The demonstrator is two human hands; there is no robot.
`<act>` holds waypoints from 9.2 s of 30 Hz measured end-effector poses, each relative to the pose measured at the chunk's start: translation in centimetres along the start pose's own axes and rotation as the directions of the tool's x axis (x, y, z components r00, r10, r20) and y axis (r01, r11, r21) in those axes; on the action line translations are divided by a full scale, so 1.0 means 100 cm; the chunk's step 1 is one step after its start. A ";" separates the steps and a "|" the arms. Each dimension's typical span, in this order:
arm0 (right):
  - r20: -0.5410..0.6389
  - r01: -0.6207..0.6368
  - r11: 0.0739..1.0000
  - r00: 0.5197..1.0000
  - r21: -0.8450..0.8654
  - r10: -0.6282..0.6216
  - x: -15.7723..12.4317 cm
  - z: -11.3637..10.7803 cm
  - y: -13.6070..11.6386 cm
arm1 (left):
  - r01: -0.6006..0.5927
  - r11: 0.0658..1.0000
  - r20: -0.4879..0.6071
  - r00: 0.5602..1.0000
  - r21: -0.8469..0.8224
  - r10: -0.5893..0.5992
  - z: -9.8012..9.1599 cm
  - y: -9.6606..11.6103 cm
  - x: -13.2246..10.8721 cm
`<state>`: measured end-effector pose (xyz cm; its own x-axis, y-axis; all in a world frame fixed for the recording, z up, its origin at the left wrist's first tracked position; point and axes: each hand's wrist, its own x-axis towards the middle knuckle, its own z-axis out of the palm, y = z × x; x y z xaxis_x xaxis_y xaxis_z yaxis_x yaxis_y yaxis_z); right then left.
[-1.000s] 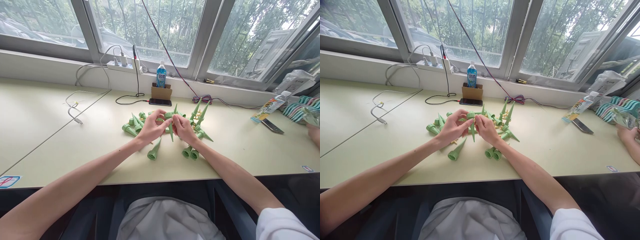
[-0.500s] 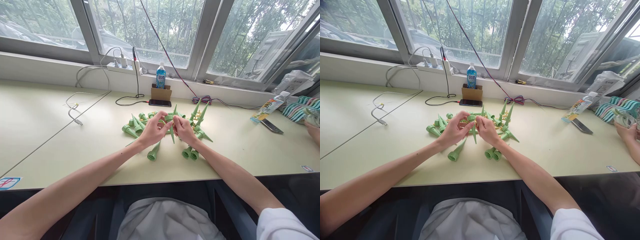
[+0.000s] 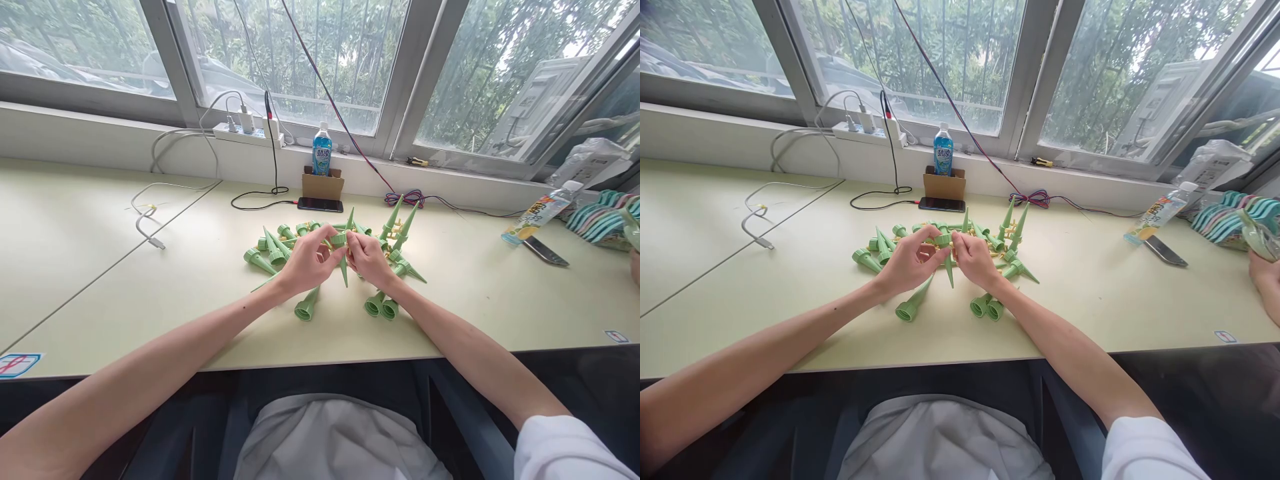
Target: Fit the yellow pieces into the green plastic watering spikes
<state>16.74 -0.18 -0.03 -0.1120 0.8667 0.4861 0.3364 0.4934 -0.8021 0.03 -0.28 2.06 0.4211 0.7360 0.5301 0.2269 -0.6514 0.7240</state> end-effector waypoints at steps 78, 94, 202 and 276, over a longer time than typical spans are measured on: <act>0.146 0.003 0.975 0.989 -0.224 0.030 0.000 -0.005 -0.006 | 0.053 0.987 0.127 0.989 0.152 -0.073 0.003 0.003 -0.001; 0.152 0.014 0.972 0.988 -0.233 0.022 0.000 -0.006 -0.004 | 0.136 0.987 0.160 0.976 0.088 -0.149 0.003 0.007 -0.001; 0.156 0.043 0.949 0.988 -0.313 0.006 0.001 -0.005 -0.003 | 0.334 0.940 0.229 0.923 -0.070 -0.310 -0.001 0.013 0.000; 0.216 0.040 0.937 0.976 -0.346 0.038 0.002 -0.008 -0.005 | 0.360 0.933 0.255 0.903 -0.012 -0.346 -0.001 0.006 0.000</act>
<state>17.27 -0.30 0.71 -0.2987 0.8804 0.3683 0.6342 0.4715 -0.6127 0.08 -0.72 2.54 0.5258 0.8427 0.1159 0.3530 -0.3401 0.8716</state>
